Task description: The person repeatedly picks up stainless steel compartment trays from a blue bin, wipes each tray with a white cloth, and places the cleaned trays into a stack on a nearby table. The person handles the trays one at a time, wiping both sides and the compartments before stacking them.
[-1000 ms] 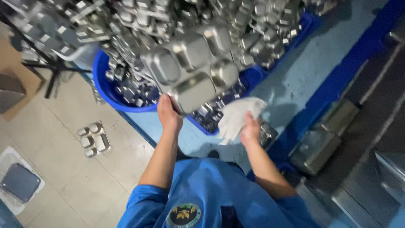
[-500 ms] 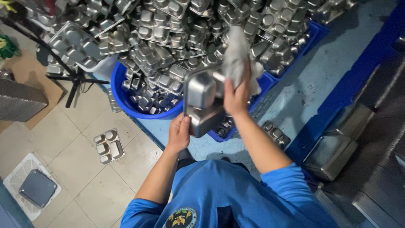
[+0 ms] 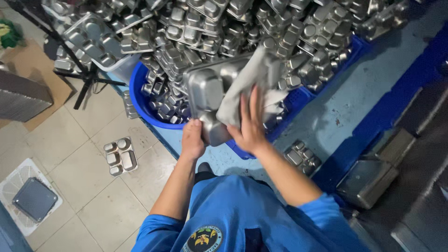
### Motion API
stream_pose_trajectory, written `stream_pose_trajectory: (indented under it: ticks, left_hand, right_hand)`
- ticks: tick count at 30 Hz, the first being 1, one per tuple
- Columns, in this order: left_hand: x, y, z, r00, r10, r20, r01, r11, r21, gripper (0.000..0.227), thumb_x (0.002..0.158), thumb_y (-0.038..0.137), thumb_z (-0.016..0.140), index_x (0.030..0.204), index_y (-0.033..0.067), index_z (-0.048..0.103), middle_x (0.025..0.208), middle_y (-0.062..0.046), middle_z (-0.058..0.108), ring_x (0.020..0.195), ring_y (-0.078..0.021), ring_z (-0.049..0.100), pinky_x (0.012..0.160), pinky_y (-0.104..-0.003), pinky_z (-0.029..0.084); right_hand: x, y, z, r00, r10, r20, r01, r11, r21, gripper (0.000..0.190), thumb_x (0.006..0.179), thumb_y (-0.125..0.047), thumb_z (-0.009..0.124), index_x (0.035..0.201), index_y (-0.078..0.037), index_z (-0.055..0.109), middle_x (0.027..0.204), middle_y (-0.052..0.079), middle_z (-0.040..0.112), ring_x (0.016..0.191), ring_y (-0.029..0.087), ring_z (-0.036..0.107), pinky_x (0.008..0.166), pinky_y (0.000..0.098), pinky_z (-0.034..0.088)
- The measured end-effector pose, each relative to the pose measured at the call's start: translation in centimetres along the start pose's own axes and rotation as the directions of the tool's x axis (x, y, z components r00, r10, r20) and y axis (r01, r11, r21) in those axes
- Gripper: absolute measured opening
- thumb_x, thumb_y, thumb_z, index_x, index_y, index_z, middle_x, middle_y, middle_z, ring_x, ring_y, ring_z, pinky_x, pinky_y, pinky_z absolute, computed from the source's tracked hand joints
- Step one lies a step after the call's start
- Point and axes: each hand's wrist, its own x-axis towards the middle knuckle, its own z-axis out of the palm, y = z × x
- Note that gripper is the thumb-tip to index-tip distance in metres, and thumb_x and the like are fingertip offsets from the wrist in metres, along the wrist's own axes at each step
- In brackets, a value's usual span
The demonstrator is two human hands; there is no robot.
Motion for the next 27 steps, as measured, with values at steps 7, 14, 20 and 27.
stream_pose_trajectory:
  ticks: [7, 14, 20, 27]
  left_hand:
    - [-1.6, 2.1, 0.7, 0.989, -0.038, 0.143, 0.055, 0.991, -0.121, 0.048, 0.105, 0.044, 0.056, 0.121, 0.0002, 0.066, 0.099, -0.005, 0.072, 0.083, -0.0123, 0.067, 0.071, -0.026, 0.052]
    - [-1.8, 1.6, -1.6, 0.997, -0.059, 0.040, 0.065, 0.983, -0.170, 0.045, 0.107, 0.042, 0.056, 0.119, -0.0005, 0.066, 0.104, -0.008, 0.073, 0.088, -0.0156, 0.069, 0.079, -0.030, 0.056]
    - [0.2, 2.2, -1.5, 0.997, -0.067, 0.026, 0.072, 0.968, -0.240, 0.042, 0.113, 0.038, 0.054, 0.119, -0.0028, 0.064, 0.107, -0.013, 0.072, 0.091, -0.0212, 0.069, 0.081, -0.036, 0.057]
    - [2.9, -0.1, 1.6, 0.981, -0.076, -0.181, 0.009, 0.938, -0.347, 0.039, 0.111, 0.037, 0.049, 0.125, 0.0029, 0.061, 0.124, -0.013, 0.066, 0.112, -0.0244, 0.064, 0.100, -0.042, 0.052]
  right_hand:
    - [6.5, 11.6, -4.0, 0.927, 0.374, -0.021, -0.369, 0.921, 0.122, 0.051, 0.096, -0.039, 0.065, 0.130, -0.001, 0.065, 0.126, 0.019, 0.071, 0.123, 0.036, 0.067, 0.105, 0.0471, 0.052]
    - [5.2, 18.9, -7.7, 0.682, 0.727, -0.079, -0.528, 0.565, 0.635, 0.043, 0.096, -0.030, 0.069, 0.124, 0.002, 0.060, 0.117, 0.017, 0.071, 0.106, 0.032, 0.073, 0.095, 0.0465, 0.058]
    - [-1.2, 15.7, -6.1, 0.674, 0.655, 0.341, -0.526, 0.102, 0.844, 0.055, 0.107, -0.043, 0.057, 0.140, 0.000, 0.055, 0.127, 0.014, 0.066, 0.115, 0.027, 0.065, 0.100, 0.0448, 0.053]
    - [-2.1, 9.7, -2.6, 0.290, 0.952, 0.096, -0.226, -0.029, 0.974, 0.058, 0.098, -0.041, 0.057, 0.141, -0.003, 0.049, 0.135, 0.015, 0.063, 0.121, 0.031, 0.065, 0.106, 0.0483, 0.052]
